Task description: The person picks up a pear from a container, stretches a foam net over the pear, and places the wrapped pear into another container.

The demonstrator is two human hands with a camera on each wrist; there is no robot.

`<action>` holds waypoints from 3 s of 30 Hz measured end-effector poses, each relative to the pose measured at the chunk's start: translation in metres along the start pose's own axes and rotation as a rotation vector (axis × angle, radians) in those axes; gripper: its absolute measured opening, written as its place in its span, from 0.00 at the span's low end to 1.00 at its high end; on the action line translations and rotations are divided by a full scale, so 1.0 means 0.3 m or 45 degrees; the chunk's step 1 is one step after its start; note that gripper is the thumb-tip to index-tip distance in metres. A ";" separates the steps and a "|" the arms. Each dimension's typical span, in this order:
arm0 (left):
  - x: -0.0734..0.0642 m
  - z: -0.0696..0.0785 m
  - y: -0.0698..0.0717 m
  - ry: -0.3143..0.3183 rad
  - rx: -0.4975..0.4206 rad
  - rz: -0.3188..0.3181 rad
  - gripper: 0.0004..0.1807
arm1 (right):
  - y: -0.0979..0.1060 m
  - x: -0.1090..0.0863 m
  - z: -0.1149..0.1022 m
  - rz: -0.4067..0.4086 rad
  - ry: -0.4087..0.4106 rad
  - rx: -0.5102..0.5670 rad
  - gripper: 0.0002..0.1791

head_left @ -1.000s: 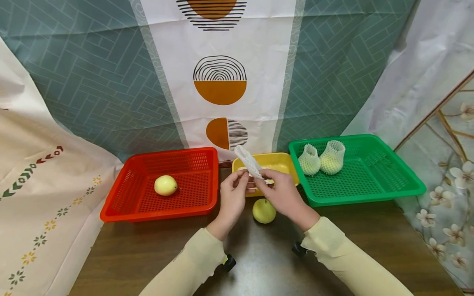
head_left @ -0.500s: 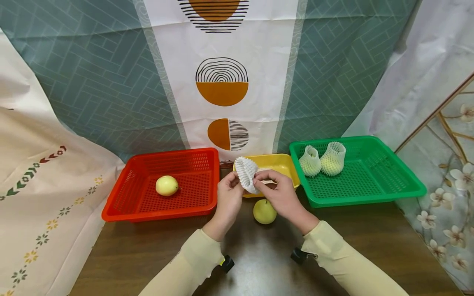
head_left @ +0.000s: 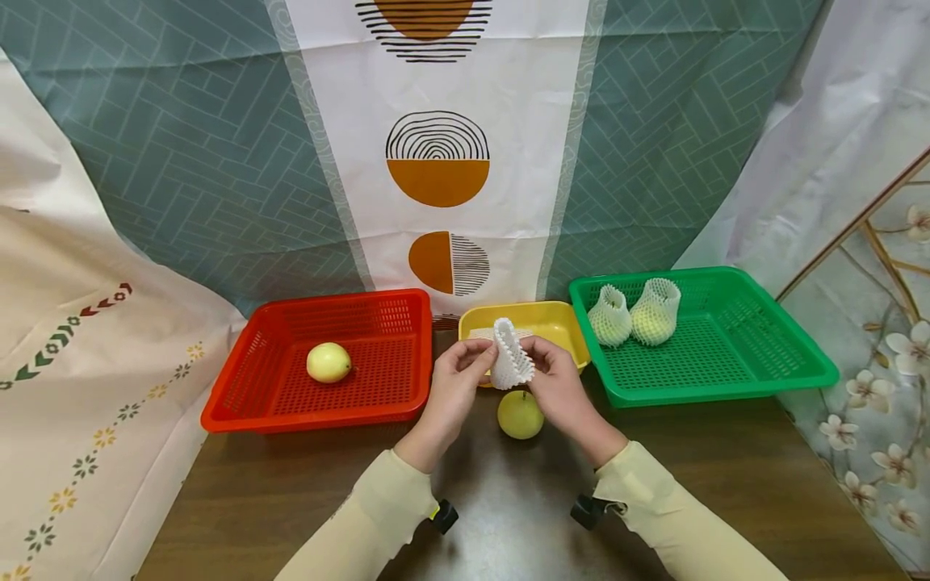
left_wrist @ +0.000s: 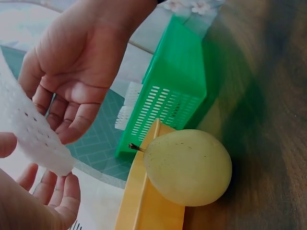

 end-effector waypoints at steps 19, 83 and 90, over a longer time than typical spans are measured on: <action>-0.008 0.011 0.015 -0.184 0.081 -0.002 0.17 | -0.040 0.008 0.047 -0.093 -0.202 0.084 0.21; 0.048 -0.228 0.020 0.067 -0.109 0.152 0.12 | 0.065 -0.032 0.135 -0.017 -0.369 0.798 0.13; 0.056 -0.304 0.013 0.220 -0.128 0.154 0.13 | 0.064 -0.055 0.217 -0.003 -0.579 0.635 0.19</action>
Point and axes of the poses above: each hand's wrist, its own x-axis towards the middle knuckle, its own y-axis out of the back of the hand, z = x × y, the point moved 6 cm from there along x, towards the middle knuckle, and after that the axes turned 5 degrees about -z, right-handed, at the moved point
